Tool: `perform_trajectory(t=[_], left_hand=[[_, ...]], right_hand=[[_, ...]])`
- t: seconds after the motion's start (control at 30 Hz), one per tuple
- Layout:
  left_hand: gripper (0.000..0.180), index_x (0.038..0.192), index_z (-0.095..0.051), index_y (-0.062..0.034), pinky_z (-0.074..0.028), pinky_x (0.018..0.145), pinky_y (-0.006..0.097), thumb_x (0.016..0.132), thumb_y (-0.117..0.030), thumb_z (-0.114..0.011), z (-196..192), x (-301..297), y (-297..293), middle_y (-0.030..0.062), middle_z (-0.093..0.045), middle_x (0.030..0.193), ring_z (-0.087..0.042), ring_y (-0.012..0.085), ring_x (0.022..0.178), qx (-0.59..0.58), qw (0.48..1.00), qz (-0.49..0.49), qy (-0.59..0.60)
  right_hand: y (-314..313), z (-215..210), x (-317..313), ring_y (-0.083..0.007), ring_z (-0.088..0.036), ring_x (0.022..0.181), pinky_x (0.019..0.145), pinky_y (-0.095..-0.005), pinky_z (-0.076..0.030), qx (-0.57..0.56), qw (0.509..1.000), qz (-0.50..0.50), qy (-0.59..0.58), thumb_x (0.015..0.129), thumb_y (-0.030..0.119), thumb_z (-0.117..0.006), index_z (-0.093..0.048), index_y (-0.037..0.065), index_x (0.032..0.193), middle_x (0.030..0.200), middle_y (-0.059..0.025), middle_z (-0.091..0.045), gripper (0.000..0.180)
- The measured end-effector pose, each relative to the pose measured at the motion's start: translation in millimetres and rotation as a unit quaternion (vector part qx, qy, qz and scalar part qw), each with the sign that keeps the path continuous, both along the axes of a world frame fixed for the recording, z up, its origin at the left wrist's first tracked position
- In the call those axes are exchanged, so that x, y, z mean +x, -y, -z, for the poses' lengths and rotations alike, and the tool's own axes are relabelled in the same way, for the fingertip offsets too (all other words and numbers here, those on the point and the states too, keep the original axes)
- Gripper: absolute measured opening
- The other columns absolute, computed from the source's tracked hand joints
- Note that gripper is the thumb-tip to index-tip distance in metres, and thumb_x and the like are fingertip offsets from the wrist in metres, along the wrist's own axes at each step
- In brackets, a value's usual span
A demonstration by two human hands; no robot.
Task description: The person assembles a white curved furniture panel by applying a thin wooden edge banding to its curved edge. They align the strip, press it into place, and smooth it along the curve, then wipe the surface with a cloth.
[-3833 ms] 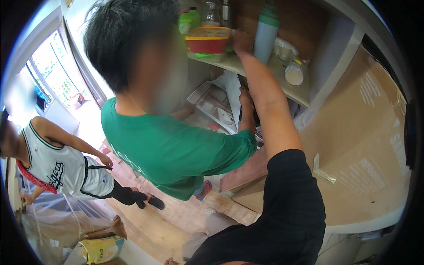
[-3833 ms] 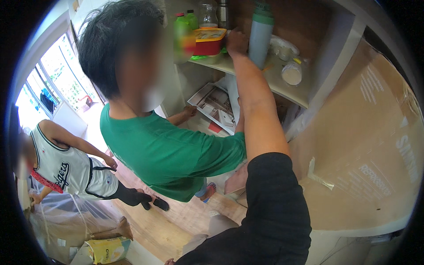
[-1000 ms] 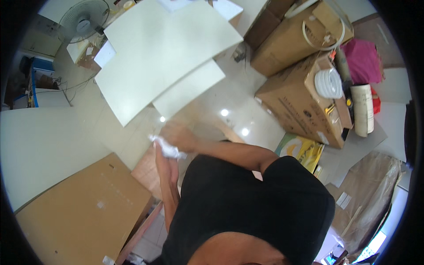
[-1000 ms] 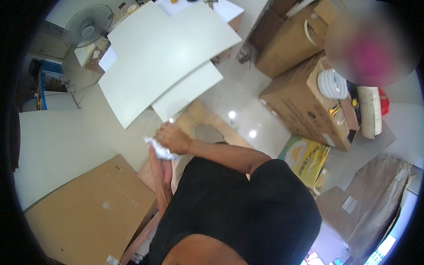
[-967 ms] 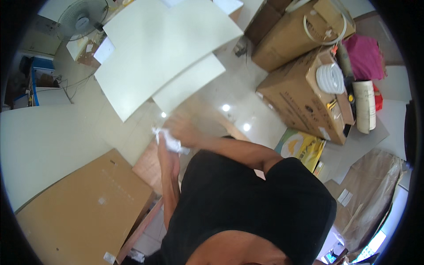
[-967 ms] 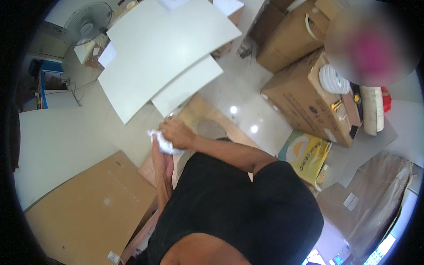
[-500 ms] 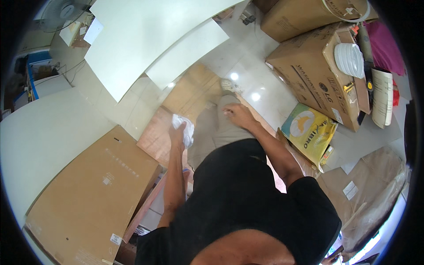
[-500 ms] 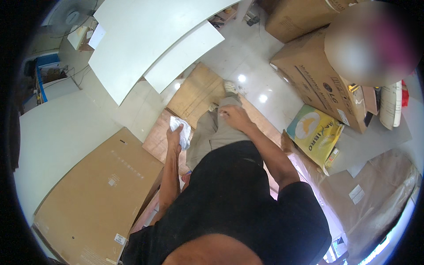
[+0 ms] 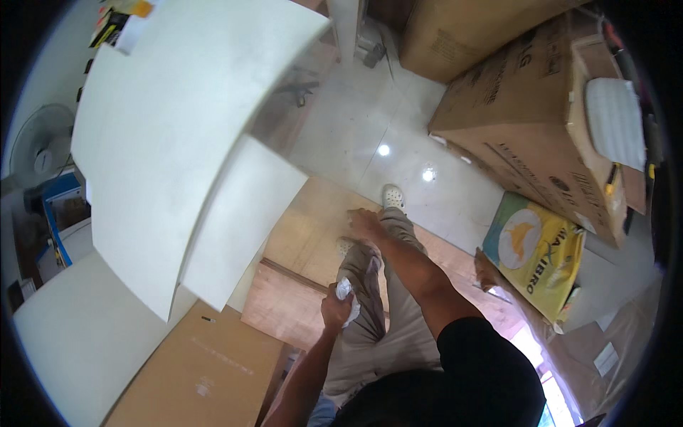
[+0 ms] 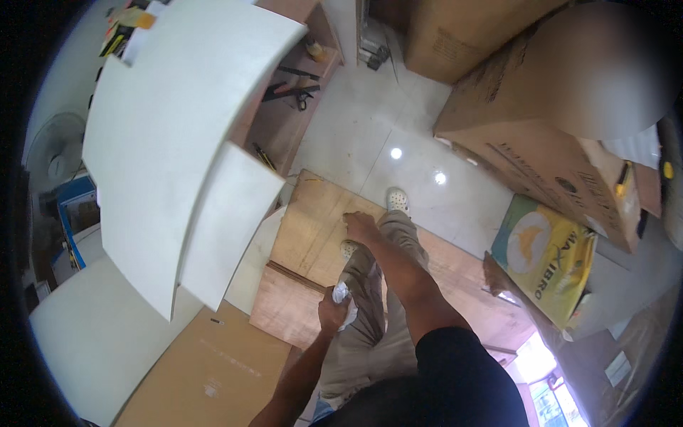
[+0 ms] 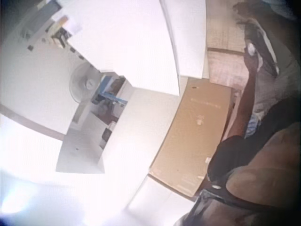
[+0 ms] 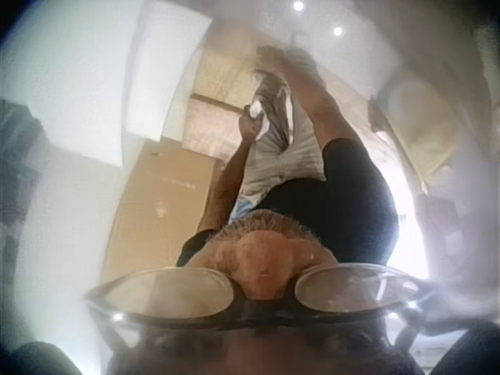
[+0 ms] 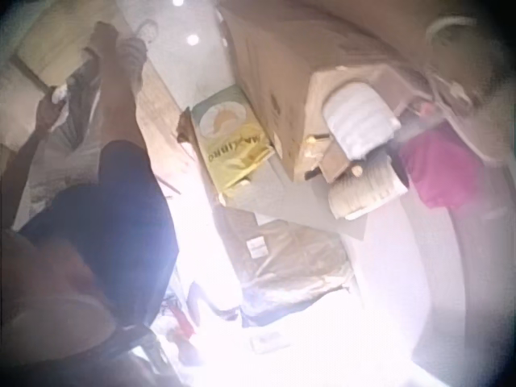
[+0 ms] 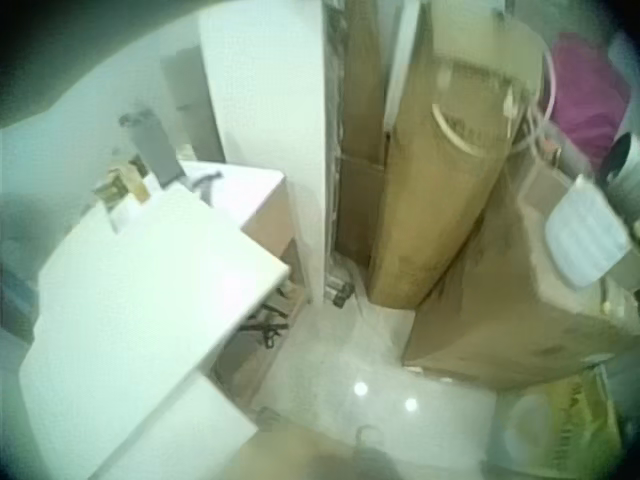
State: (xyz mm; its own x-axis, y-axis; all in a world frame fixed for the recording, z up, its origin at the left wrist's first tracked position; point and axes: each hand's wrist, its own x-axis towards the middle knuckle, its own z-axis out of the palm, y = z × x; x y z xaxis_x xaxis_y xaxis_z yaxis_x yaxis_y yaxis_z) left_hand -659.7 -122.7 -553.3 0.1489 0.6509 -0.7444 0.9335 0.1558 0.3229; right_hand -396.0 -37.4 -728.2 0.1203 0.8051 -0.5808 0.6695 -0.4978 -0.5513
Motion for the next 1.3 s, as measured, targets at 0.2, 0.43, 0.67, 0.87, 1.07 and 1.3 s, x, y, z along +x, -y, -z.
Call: perform_trajectory(t=[0.2, 0.43, 0.67, 0.87, 1.07, 1.3], left_hand=[[0.044, 0.129, -0.067, -0.0115, -0.061, 0.077, 0.058, 0.092, -0.03, -0.082, 7, 37, -4, 0.0234, -0.079, 0.099, -0.077, 0.0477, 0.088, 0.09, 0.99, 0.105, -0.021], [0.06, 0.138, -0.066, -0.0058, -0.061, 0.083, 0.055, 0.082, -0.015, -0.084, 15, 28, -6, 0.0208, -0.078, 0.107, -0.079, 0.044, 0.093, 0.105, 0.988, 0.106, -0.03], [0.05, 0.127, -0.069, -0.005, -0.061, 0.077, 0.047, 0.081, -0.016, -0.085, 26, 23, -14, 0.0155, -0.078, 0.101, -0.078, 0.0357, 0.082, 0.156, 0.983, 0.083, -0.047], [0.054, 0.127, -0.069, -0.0068, -0.058, 0.077, 0.051, 0.081, -0.028, -0.088, 33, 18, -17, 0.0153, -0.078, 0.101, -0.077, 0.0382, 0.084, 0.164, 0.98, 0.092, -0.067], [0.058, 0.129, -0.069, -0.0074, -0.061, 0.071, 0.05, 0.077, -0.025, -0.089, 37, 14, -28, 0.0189, -0.078, 0.093, -0.078, 0.0402, 0.079, 0.172, 0.974, 0.132, -0.061], [0.058, 0.131, -0.067, -0.0079, -0.061, 0.069, 0.05, 0.08, -0.025, -0.09, 40, 28, -38, 0.019, -0.078, 0.093, -0.078, 0.0395, 0.079, 0.168, 0.975, 0.145, -0.026]], right_hand=[[-43, 129, -23, -0.0364, -0.074, 0.115, 0.093, -0.0542, -0.061, 0.025, 1.0, -0.007, -0.016, 0.094, 0.008, -0.068, -0.066, 0.007, 0.14, 0.12, -0.0174, -0.075, 0.045], [-112, 238, -75, -0.0345, -0.063, 0.133, 0.108, -0.0517, -0.056, 0.109, 0.994, 0.02, 0.008, 0.099, 0.011, -0.068, -0.066, 0.019, 0.148, 0.14, -0.016, -0.066, 0.049], [-158, 345, -77, -0.0341, -0.045, 0.155, 0.128, -0.0552, -0.04, 0.136, 0.983, -0.1, 0.068, 0.099, 0.017, -0.068, -0.076, 0.033, 0.14, 0.165, -0.014, -0.054, 0.045], [-179, 389, -63, -0.0347, -0.06, 0.14, 0.121, -0.0499, -0.047, 0.221, 0.974, -0.005, 0.046, 0.102, 0.02, -0.064, -0.08, 0.004, 0.117, 0.139, -0.0156, -0.071, 0.026], [-162, 405, -60, -0.0402, -0.056, 0.143, 0.119, -0.0517, -0.046, 0.199, 0.973, -0.047, 0.109, 0.093, 0.009, -0.072, -0.077, 0.009, 0.126, 0.137, -0.0178, -0.071, 0.033], [-169, 339, -12, -0.0364, -0.066, 0.122, 0.103, -0.0512, -0.049, 0.182, 0.976, 0.116, 0.0, 0.086, 0.006, -0.08, -0.075, 0.012, 0.129, 0.112, -0.016, -0.076, 0.044]])
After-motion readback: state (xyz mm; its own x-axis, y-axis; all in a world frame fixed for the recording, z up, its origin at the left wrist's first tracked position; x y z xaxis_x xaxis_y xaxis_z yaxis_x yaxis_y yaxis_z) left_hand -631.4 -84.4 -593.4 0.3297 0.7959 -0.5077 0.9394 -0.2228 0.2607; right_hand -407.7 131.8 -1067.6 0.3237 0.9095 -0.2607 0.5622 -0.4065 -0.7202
